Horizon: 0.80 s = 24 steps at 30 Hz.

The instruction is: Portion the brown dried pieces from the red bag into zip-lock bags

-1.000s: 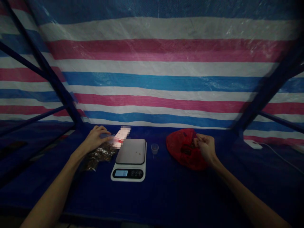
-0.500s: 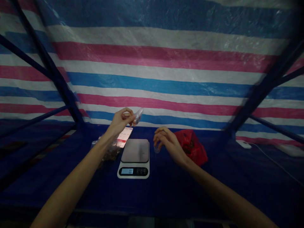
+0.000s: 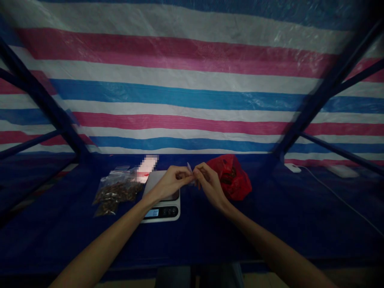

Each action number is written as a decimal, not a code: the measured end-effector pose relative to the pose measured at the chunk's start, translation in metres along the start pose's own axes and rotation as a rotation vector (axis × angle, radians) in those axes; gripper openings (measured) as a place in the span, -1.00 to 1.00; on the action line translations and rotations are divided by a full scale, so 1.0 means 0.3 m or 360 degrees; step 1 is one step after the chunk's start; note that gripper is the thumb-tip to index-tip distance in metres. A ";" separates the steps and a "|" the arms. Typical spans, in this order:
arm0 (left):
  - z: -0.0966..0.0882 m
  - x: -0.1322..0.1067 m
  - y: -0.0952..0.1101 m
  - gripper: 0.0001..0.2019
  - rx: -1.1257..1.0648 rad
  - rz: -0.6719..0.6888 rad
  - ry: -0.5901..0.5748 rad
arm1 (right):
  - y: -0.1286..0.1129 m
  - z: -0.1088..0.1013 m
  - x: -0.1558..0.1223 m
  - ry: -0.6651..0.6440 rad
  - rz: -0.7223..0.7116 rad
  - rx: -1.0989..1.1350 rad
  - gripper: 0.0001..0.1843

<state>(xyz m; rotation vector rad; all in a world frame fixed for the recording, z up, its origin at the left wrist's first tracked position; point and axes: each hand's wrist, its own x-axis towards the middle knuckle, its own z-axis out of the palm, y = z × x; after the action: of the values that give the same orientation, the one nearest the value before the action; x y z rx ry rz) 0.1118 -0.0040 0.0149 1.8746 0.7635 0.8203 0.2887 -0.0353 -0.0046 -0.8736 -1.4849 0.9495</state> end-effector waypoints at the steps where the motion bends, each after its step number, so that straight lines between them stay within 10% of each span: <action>1: 0.000 -0.005 0.000 -0.71 0.0014 -0.0013 -0.0010 | -0.002 0.003 0.000 -0.0042 0.0024 0.0033 -0.70; 24: 0.063 -0.062 -0.010 -0.62 -0.0170 -0.0133 -0.0056 | -0.036 -0.043 -0.027 -0.0655 0.0111 0.0071 -0.63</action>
<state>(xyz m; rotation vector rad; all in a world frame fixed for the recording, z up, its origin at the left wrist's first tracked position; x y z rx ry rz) 0.1154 -0.0268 0.0012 1.7464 0.7564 0.7592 0.3022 -0.0457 0.0030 -0.7287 -1.7797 1.2644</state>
